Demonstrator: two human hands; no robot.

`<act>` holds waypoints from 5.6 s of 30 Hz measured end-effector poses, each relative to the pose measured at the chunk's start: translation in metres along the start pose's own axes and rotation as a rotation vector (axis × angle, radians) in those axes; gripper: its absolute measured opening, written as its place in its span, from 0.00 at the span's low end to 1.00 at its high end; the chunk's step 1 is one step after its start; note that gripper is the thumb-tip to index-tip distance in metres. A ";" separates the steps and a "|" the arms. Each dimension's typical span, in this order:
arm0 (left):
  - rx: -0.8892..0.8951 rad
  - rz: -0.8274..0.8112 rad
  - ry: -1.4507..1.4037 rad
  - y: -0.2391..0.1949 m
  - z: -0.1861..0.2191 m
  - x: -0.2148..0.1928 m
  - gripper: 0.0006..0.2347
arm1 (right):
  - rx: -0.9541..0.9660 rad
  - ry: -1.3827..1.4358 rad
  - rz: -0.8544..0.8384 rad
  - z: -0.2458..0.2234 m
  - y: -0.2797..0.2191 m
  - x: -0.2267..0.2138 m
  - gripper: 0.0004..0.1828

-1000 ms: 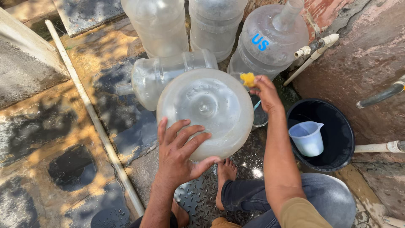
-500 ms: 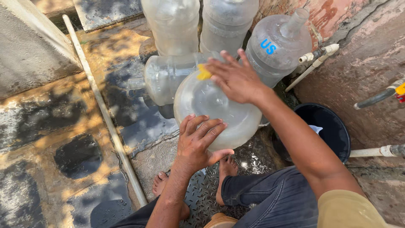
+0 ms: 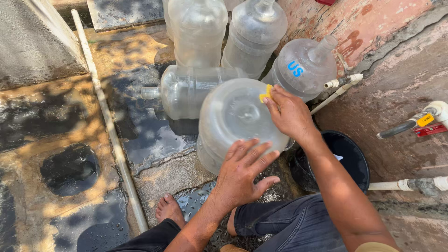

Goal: The person scrubs the exterior of plastic water jugs using a yellow sponge and water while sitting on the floor.

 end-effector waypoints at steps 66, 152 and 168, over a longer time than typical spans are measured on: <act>-0.246 0.227 0.081 -0.004 -0.084 -0.050 0.43 | -0.441 -0.290 -0.207 -0.074 -0.050 -0.005 0.34; -0.176 0.248 0.295 -0.009 -0.051 -0.019 0.35 | -0.241 0.227 0.096 -0.077 0.126 -0.006 0.19; -0.203 0.263 0.284 -0.008 -0.050 -0.018 0.36 | -0.592 0.217 0.051 -0.095 -0.001 -0.005 0.14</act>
Point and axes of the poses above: each hand's wrist, its own y-axis towards the middle knuckle, its own x-axis out of the palm, z = x × y, the point moved 9 cm from there along y, towards the middle knuckle, and after that the axes turned 5 degrees about z, right-handed, at the moved point
